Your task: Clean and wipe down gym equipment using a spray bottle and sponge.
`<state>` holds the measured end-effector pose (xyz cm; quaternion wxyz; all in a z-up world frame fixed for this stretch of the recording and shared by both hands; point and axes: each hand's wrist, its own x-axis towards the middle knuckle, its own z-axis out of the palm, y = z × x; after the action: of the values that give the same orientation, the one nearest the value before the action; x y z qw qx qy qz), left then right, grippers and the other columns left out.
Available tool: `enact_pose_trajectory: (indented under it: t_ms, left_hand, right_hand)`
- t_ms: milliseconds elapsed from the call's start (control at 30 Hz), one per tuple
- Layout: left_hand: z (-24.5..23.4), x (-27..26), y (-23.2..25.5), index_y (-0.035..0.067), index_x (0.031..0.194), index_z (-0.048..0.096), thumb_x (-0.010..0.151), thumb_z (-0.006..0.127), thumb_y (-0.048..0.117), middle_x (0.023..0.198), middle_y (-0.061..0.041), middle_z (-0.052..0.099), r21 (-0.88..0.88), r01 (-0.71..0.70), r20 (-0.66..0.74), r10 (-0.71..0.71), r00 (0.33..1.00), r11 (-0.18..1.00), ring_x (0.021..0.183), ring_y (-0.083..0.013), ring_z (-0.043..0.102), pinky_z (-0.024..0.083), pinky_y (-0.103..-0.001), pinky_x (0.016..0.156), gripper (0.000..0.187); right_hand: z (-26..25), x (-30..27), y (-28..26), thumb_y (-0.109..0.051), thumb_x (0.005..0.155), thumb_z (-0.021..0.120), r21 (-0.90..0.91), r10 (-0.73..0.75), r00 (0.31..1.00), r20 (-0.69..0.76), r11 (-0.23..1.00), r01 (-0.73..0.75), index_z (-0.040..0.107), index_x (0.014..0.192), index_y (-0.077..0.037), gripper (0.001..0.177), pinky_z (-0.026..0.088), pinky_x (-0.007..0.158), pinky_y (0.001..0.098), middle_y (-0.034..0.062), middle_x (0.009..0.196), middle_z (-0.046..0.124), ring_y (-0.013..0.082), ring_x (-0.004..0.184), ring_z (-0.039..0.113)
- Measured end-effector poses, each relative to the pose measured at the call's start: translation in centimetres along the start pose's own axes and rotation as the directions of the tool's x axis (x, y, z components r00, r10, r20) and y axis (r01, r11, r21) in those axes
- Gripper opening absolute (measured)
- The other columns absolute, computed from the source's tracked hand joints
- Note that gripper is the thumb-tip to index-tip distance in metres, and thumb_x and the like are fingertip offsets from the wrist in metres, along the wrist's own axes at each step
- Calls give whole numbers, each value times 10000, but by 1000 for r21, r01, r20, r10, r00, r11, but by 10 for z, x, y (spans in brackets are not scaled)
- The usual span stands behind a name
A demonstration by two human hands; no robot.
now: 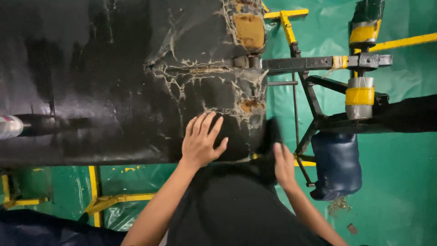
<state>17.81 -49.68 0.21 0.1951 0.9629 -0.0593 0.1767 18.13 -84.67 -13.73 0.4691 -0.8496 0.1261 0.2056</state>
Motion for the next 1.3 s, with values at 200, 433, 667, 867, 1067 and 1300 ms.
enact_pose_trajectory:
  t_ms: [200, 433, 667, 867, 1067, 1300]
  left_hand:
    - [-11, -15, -5, 20, 1352, 599, 975, 672, 147, 1391, -172, 594, -405, 137, -189, -229, 955, 904, 1300, -385, 570, 471, -479, 1132, 405]
    - [-51, -55, -24, -3, 1360, 573, 964, 651, 107, 1381, -199, 584, -462, 157, -227, -288, 930, 873, 1286, -401, 573, 471, -477, 1112, 419]
    - [-81, -115, -63, -5, 1349, 579, 938, 669, 81, 1361, -199, 598, -502, 235, -244, -398, 884, 832, 1268, -388, 580, 482, -464, 1091, 430]
    - [-123, -159, -113, 0, 1330, 596, 958, 656, 60, 1329, -189, 631, -496, 322, -369, -532, 762, 806, 1248, -374, 603, 481, -454, 1094, 381]
    - [-151, -187, -213, -1, 1403, 514, 972, 709, 88, 1395, -167, 564, -482, 455, -586, -662, 468, 749, 1282, -332, 555, 448, -439, 1123, 482]
    - [-213, -176, -376, -63, 1609, 192, 917, 892, 231, 1658, -241, 252, -365, 373, -781, -499, 376, 853, 1553, -389, 238, 179, -495, 1289, 1028]
  right_hand:
    - [37, -77, -220, -181, 858, 657, -418, -677, 696, 239, 575, 703, 492, 1467, -32, 648, 211, 1223, 571, 288, 1600, 337, 492, 1507, 266]
    - [120, -24, -279, -371, 942, 632, -637, -747, 591, 305, 301, 710, 512, 1512, -205, 606, 228, 1185, 651, 203, 1634, 321, 501, 1477, 274]
    - [151, 48, -310, -327, 1039, 585, -708, -711, 701, 61, 464, 532, 512, 1535, -174, 524, 343, 1075, 642, 176, 1633, 378, 425, 1493, 347]
    - [166, -12, -285, -262, 1066, 589, -681, -789, 605, 106, 386, 622, 543, 1526, -122, 483, 246, 1211, 596, 149, 1633, 429, 384, 1514, 346]
    - [210, -111, -245, -176, 999, 567, -427, -703, 582, 409, 417, 803, 509, 1552, -125, 559, 234, 1280, 560, 122, 1489, 479, 371, 1462, 397]
    - [243, -84, -121, -240, 1069, 550, -69, -383, 883, 270, 907, 415, 452, 1491, 3, 497, 499, 930, 348, 101, 1134, 682, 214, 1046, 615]
